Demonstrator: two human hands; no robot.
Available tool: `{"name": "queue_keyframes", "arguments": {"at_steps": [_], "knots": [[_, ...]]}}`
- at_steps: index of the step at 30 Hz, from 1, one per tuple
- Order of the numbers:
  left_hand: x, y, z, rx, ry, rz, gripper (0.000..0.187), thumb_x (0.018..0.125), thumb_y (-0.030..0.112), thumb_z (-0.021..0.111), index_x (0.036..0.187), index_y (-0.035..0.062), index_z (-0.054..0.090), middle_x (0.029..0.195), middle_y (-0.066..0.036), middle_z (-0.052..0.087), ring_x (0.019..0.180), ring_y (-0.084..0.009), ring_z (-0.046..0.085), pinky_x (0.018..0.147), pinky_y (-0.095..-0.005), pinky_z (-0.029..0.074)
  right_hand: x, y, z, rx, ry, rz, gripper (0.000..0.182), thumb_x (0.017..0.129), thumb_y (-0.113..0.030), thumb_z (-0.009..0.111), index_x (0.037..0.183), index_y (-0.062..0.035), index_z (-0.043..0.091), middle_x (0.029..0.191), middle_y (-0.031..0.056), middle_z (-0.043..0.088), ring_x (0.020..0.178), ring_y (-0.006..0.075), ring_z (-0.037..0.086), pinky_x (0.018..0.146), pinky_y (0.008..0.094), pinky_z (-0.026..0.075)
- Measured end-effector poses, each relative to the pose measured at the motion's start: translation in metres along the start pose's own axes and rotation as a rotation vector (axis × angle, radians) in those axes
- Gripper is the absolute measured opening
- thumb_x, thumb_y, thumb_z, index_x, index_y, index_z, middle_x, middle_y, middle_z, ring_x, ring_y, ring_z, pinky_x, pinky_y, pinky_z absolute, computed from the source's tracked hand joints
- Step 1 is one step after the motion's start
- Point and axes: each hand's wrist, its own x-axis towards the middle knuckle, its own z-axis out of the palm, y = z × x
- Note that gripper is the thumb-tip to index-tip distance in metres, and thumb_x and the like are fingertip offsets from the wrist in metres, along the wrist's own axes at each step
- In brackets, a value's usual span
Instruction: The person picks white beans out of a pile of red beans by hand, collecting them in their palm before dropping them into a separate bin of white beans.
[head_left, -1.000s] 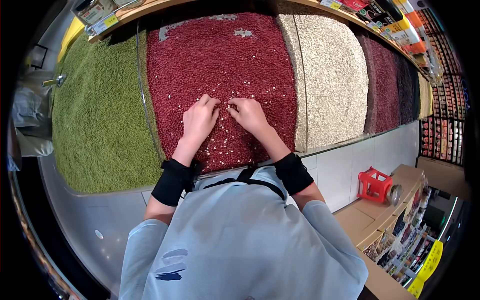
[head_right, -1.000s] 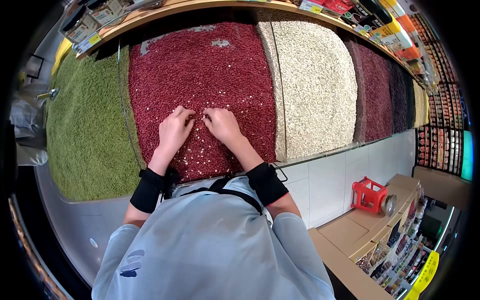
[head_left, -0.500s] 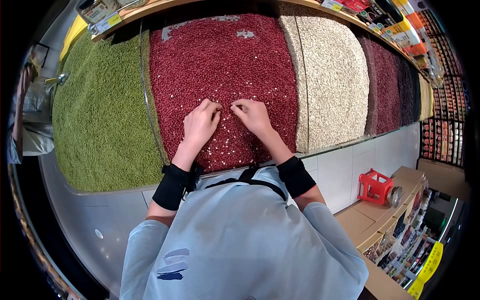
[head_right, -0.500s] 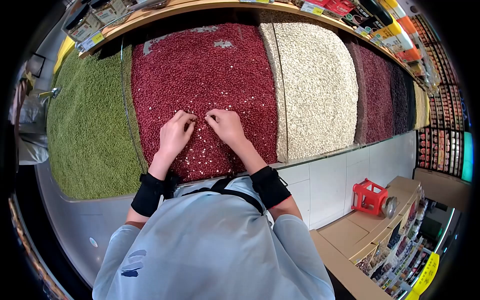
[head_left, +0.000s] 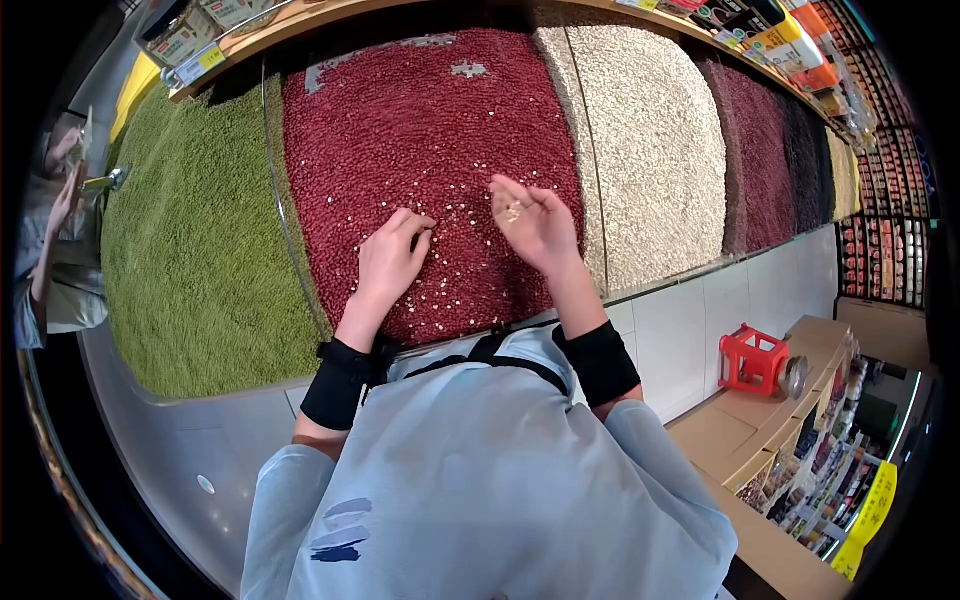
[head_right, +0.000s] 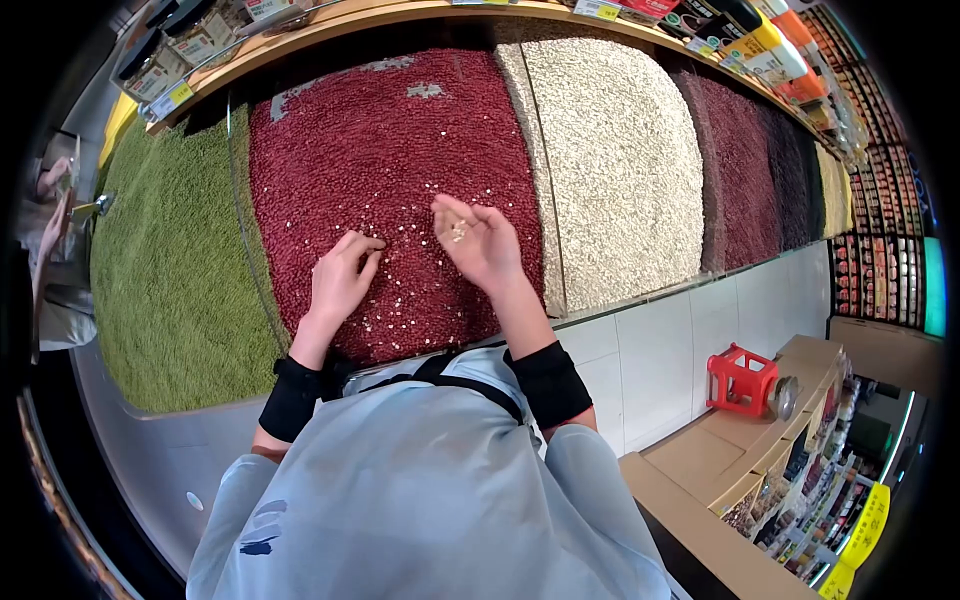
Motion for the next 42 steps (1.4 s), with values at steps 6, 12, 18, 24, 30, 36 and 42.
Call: {"name": "queue_keyframes", "arguments": {"at_steps": [6,12,18,24,30,36,42], "knots": [[-0.007,-0.006,-0.001,-0.048,-0.046,0.052,0.013,0.086,0.013,0.060,0.096,0.0085,0.066,0.086,-0.007,0.061,0.067,-0.0244,0.061,0.059,-0.0354,0.048,-0.035,-0.104,-0.007,-0.139,-0.025,-0.644,0.047,0.091,-0.009,0.049,0.130,0.0126,0.036,0.125,0.0242,0.048,0.116,0.0282,0.049,0.100,0.0340,0.046],[0.004,0.008,0.003,-0.126,-0.043,0.161,0.013,0.085,0.008,0.061,0.096,0.0054,0.066,0.083,-0.007,0.060,0.060,-0.0205,0.057,0.056,-0.0323,0.046,-0.058,-0.119,-0.004,-0.192,-0.138,-0.546,0.054,0.097,-0.013,0.039,0.139,0.0126,0.019,0.142,0.0276,0.030,0.133,0.0341,0.033,0.111,0.0383,0.035],[0.035,0.067,-0.013,-0.245,0.060,0.337,0.015,0.082,0.010,0.066,0.097,0.0053,0.066,0.091,-0.008,0.061,0.070,-0.0202,0.061,0.062,-0.0305,0.049,-0.045,-0.031,0.021,-0.119,-0.243,-0.137,0.052,0.100,-0.023,0.034,0.137,0.0125,0.025,0.138,0.0276,0.038,0.132,0.0351,0.036,0.112,0.0428,0.030],[0.036,0.070,-0.011,-0.094,0.056,0.380,0.014,0.077,0.013,0.069,0.089,0.0072,0.066,0.084,-0.006,0.059,0.079,-0.0238,0.060,0.065,-0.0338,0.050,-0.035,0.016,0.017,-0.029,-0.278,0.011,0.052,0.101,-0.025,0.033,0.139,0.0096,0.027,0.138,0.0230,0.040,0.125,0.0258,0.045,0.104,0.0364,0.036],[0.026,0.064,-0.011,-0.053,-0.057,0.375,0.010,0.077,0.014,0.068,0.083,0.0078,0.064,0.082,-0.005,0.057,0.077,-0.0236,0.060,0.064,-0.0345,0.049,-0.034,0.033,0.003,-0.183,-0.212,0.091,0.051,0.099,-0.027,0.034,0.136,0.0086,0.033,0.130,0.0159,0.047,0.123,0.0229,0.044,0.106,0.0362,0.033],[0.020,0.056,-0.010,-0.030,-0.243,0.351,0.011,0.078,0.018,0.066,0.082,0.0085,0.063,0.082,-0.004,0.058,0.081,-0.0239,0.060,0.067,-0.0365,0.050,-0.035,0.036,-0.030,-0.142,-0.230,0.163,0.036,0.098,-0.022,0.036,0.121,0.0042,0.046,0.118,0.0122,0.053,0.112,0.0213,0.052,0.101,0.0371,0.040],[0.017,0.050,-0.014,-0.106,-0.466,0.396,0.013,0.080,0.016,0.065,0.085,0.0049,0.062,0.085,-0.009,0.058,0.083,-0.0270,0.059,0.071,-0.0378,0.049,-0.054,0.043,-0.020,-0.209,-0.012,0.255,0.023,0.097,-0.017,0.038,0.103,-0.0005,0.052,0.097,0.0082,0.058,0.095,0.0201,0.060,0.095,0.0373,0.047]]}}
